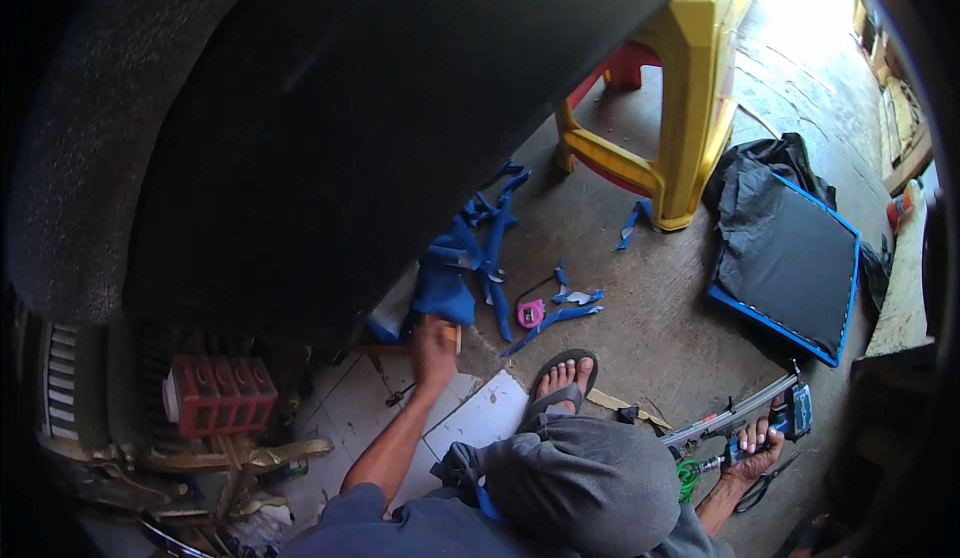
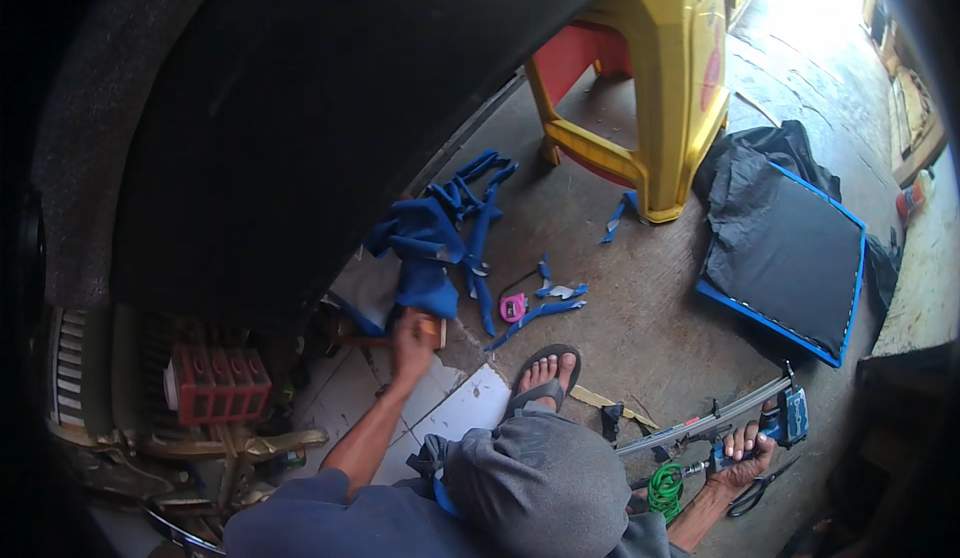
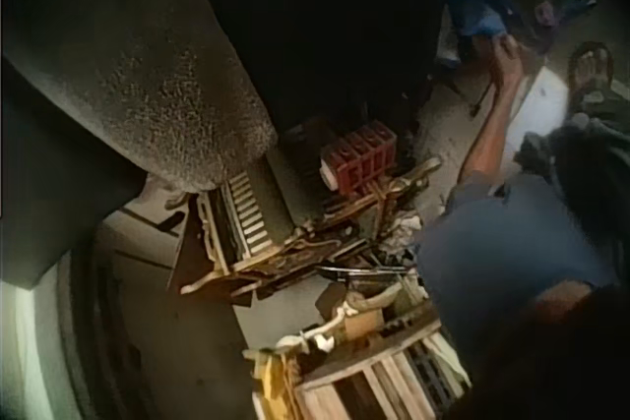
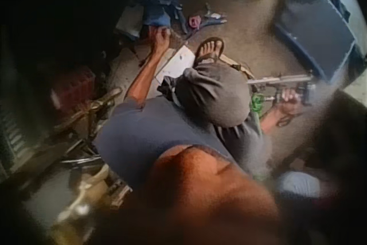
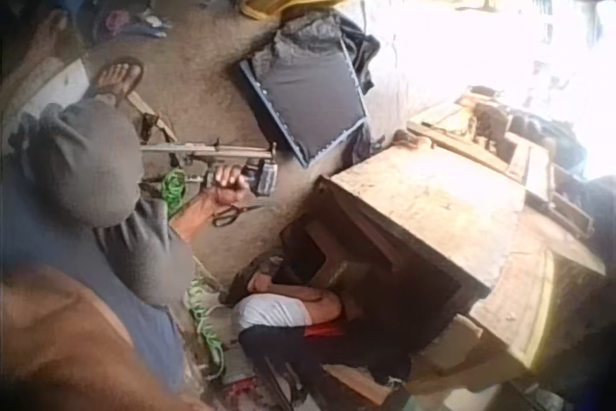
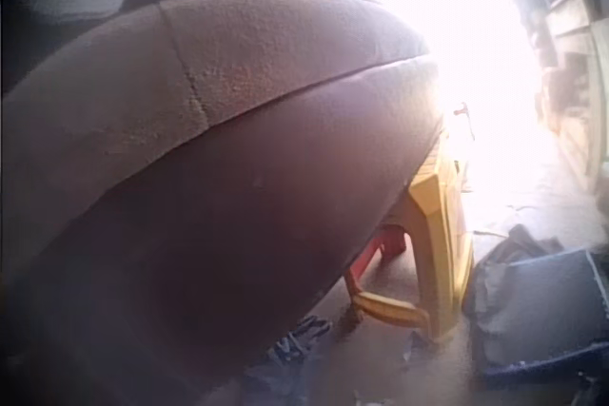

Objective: The person staples a black fabric cover onto a blue wooden frame using a pneumatic staple gun. They trim excess fabric with scissors, smooth and fold the edges, and continue stapling around the perimeter to secure the cover.

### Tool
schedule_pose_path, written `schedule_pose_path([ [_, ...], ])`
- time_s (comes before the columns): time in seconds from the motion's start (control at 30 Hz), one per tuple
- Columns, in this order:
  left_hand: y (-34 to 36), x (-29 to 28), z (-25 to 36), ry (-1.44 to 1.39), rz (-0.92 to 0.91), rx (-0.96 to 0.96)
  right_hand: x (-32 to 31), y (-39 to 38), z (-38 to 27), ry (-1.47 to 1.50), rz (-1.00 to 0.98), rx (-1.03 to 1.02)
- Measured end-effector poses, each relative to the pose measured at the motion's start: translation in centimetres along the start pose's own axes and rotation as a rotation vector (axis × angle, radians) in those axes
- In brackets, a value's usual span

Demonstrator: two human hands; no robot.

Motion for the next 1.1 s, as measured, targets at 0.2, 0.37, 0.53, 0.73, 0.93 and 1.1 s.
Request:
schedule_pose_path([
  [0.2,1.0,-4.9,-22.8,0.039,-0.136,-0.474,2.1,0.7,1.1,-0.148,-0.015,0.098],
  [0.37,6.2,2.4,-25.7,0.229,-0.626,-0.371,3.5,0.5,1.7,-0.194,0.051,0.131],
  [0.53,6.8,4.8,-26.3,0.340,-0.689,-0.279,0.9,0.0,2.0,-0.157,0.029,0.235],
  [0.73,8.2,3.9,-25.0,0.469,-0.670,-0.180,2.0,-0.1,1.5,-0.146,0.195,0.132],
  [0.93,9.0,1.1,-23.4,0.596,-0.577,-0.058,3.4,0.1,1.5,-0.184,0.062,0.152],
  [1.1,8.1,-3.9,-18.9,0.669,-0.460,0.237,4.6,0.1,1.6,-0.160,0.051,0.109],
])
Point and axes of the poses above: each hand's wrist, its own y-axis towards the middle knuckle, its own x-axis out of the palm, z = x × y, the point moved 8 cm from there along y, towards the middle knuckle, and after that the axes turned 10 degrees about -y, right-handed, at the moved point
